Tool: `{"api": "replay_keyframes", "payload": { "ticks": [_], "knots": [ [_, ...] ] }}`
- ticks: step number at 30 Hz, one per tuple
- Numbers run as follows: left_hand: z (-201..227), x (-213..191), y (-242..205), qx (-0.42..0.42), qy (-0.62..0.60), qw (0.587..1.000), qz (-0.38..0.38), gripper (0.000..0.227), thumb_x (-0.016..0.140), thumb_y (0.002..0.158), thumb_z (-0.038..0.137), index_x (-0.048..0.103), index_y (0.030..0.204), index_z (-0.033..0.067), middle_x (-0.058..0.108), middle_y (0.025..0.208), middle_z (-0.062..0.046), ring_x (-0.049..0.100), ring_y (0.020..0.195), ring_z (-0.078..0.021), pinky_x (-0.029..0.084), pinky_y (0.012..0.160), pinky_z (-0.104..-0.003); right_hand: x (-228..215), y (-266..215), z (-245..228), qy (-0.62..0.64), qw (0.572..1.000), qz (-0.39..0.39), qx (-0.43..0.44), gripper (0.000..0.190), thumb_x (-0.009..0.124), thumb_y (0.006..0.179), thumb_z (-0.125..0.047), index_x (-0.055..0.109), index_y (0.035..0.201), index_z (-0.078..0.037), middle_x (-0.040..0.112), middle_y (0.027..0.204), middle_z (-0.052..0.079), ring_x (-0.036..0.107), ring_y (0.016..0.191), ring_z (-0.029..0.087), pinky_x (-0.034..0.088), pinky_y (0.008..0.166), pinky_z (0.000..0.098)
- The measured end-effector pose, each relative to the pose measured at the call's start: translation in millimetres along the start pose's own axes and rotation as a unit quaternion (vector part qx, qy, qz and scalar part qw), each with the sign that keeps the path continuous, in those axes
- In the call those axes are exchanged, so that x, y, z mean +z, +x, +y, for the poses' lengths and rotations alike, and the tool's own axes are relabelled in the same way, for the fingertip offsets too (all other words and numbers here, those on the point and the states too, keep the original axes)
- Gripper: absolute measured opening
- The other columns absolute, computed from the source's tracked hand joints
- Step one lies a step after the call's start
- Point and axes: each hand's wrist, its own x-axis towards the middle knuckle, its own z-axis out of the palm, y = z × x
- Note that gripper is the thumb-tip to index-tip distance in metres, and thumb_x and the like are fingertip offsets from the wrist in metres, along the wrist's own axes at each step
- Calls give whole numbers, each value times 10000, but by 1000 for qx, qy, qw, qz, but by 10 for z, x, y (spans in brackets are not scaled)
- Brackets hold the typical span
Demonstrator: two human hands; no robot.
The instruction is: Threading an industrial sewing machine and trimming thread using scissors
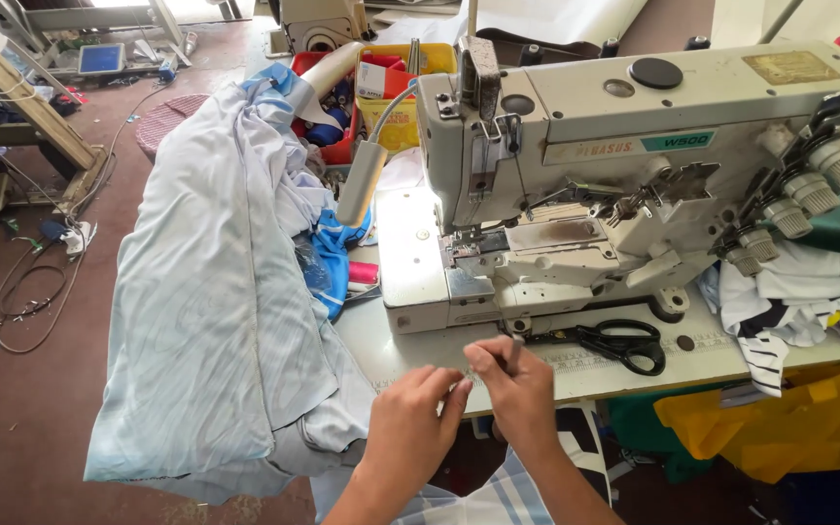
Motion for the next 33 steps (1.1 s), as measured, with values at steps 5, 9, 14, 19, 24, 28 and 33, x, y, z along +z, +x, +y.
{"api": "replay_keyframes", "payload": {
  "ticks": [5, 9, 14, 19, 24, 28, 33],
  "knots": [
    [272, -336, 274, 296, -17, 955, 9, 309, 532, 987, 6, 654, 1270, 14, 654, 1337, -150, 564, 1317, -357, 398, 1124, -510, -278, -258, 96, 56, 994, 5, -90, 312, 607, 974, -352, 682, 863, -71, 603, 707, 21, 652, 434, 154, 549, 463, 264],
    [250, -134, 567, 386, 3, 919, -76, 259, 529, 1027, 32, 652, 1254, 8, 693, 1276, -155, 561, 1355, -383, 402, 1165, -556, -497, -216, 297, 126, 990, -27, -64, 322, 601, 994, -340, 659, 981, -23, 524, 703, 22, 508, 576, 130, 453, 515, 283],
    [210, -11, 875, 422, -88, 897, -101, 117, 608, 1045, 122, 664, 972, 50, 588, 830, -75, 557, 756, -278, 488, 798, -398, -766, 22, 495, 205, 972, -114, 12, 298, 615, 1010, -256, 598, 816, -30, 490, 677, 60, 365, 529, 131, 259, 469, 248],
    [108, 38, 884, 386, -112, 910, -107, 130, 613, 1048, 134, 670, 944, 81, 580, 821, -38, 562, 705, -242, 439, 695, -361, -1117, 94, 524, 65, 986, -143, -58, 343, 574, 1033, -296, 572, 751, -102, 456, 606, -7, 377, 503, 108, 291, 459, 214],
    [-28, -3, 854, 336, -100, 933, -73, 150, 657, 1026, 181, 733, 914, 117, 591, 805, -4, 536, 598, -232, 418, 522, -365, -1622, 358, 709, -73, 991, -81, -76, 388, 543, 1044, -346, 582, 726, -128, 488, 542, -70, 389, 423, 77, 285, 366, 175],
    [65, -27, 711, 373, -35, 923, -91, 125, 619, 1042, 129, 693, 945, 99, 657, 848, -22, 628, 720, -187, 486, 685, -339, -1793, 556, 466, -457, 885, -87, -11, 355, 544, 932, -173, 692, 1246, -248, 682, 1254, -104, 752, 891, 122, 529, 628, 271],
    [25, -29, 622, 374, -44, 925, -52, 150, 599, 1044, 97, 658, 910, 65, 644, 832, -45, 611, 705, -186, 483, 682, -341, -1762, 784, 215, -634, 732, -225, 110, 574, 447, 975, -183, 451, 1496, -425, 445, 1566, -169, 712, 1159, 145, 623, 619, 281]
  ]
}}
